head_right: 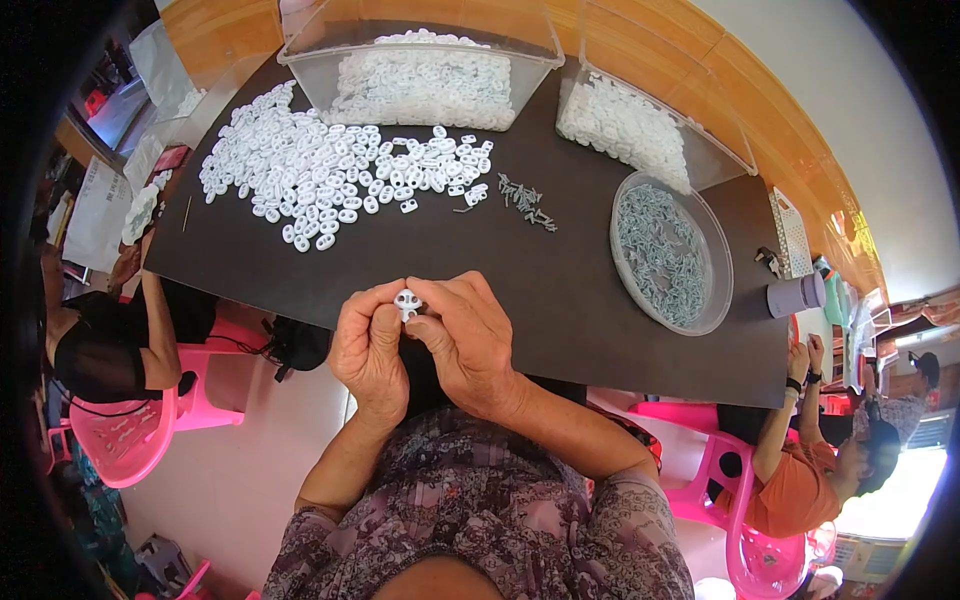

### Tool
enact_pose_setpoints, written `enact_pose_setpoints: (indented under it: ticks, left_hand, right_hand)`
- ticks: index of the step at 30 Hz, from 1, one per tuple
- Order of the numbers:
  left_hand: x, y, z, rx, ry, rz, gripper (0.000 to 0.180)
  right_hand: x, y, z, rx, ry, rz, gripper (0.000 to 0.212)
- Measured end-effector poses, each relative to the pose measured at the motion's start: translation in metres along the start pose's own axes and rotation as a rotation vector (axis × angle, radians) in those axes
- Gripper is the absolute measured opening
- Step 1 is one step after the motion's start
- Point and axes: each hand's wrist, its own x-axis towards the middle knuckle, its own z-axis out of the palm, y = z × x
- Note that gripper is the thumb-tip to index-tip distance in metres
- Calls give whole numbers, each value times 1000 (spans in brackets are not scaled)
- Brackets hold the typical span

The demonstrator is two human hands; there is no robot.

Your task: Manually assembling small white plastic components by inserting metal pins into them.

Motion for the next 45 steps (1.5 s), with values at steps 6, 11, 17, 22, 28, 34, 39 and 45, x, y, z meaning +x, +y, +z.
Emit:
enact_pose_setpoints:
  ticks: [6, 11, 17, 22, 28, 34, 39, 45]
  left_hand:
    - [-4, 3, 1, -4, 32, -32, 18]
    - [-4, 7, -3, 2, -2, -70, 20]
    - [-4, 5, -6, 34, -41, -76, 20]
    - [-5, 7, -4, 70, -10, -83, 20]
    - [-7, 7, -4, 126, 37, -80, 20]
    - [-7, 2, -5, 168, 42, -71, 20]
    - [-7, 3, -5, 156, 47, -100, 20]
    - [2, 0, -6, 115, -2, -189, 19]
  right_hand:
    - [0, -1, 0, 22, -28, 35, 35]
    - [1, 0, -3, 85, -54, 99, 30]
    - [5, 1, -7, 170, -74, 207, 19]
    - [4, 2, -4, 338, -74, 396, 16]
    - [2, 0, 0, 365, -20, 491, 16]
    - [-1, 2, 5, 367, 5, 486, 14]
    - [4, -2, 4, 407, 31, 591, 14]
    - [10, 3, 2, 490, 62, 693, 13]
